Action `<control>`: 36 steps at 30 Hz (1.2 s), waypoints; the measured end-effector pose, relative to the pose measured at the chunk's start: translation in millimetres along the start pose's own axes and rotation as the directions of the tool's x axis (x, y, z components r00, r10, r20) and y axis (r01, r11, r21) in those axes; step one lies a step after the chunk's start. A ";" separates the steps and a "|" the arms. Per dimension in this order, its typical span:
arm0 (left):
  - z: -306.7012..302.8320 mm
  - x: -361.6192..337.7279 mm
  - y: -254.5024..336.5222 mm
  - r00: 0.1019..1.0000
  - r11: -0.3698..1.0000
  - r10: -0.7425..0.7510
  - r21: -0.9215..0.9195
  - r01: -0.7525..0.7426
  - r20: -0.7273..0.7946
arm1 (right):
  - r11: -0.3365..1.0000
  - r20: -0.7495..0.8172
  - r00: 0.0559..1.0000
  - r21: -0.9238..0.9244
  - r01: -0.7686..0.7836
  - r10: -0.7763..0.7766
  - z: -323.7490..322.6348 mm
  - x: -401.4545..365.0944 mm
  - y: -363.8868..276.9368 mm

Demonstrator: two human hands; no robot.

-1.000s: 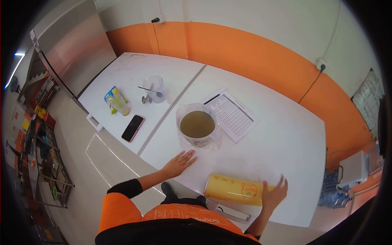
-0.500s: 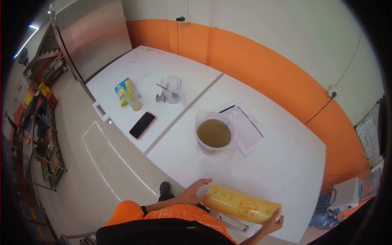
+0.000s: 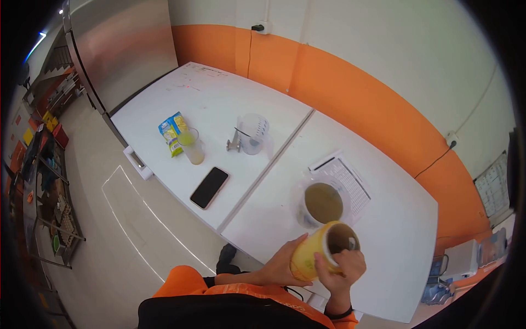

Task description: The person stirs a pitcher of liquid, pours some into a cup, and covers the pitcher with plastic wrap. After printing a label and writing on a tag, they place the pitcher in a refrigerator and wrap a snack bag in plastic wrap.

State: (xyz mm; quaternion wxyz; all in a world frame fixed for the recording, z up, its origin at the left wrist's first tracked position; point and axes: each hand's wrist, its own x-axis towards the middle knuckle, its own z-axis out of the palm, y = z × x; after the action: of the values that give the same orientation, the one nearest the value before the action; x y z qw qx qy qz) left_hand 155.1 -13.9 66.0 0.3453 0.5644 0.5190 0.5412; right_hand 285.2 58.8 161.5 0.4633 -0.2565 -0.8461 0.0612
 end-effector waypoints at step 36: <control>-502.4 227.0 -140.1 0.835 0.903 0.105 0.403 0.147 -0.540 | 0.959 0.114 0.993 0.278 -0.056 0.025 417.4 336.7 -124.2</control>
State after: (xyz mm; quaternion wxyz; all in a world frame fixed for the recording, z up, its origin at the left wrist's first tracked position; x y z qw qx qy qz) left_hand -389.9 148.6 78.3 0.0552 0.4411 0.7081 0.5486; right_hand -249.9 173.0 222.1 0.4464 -0.2016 -0.8476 0.2040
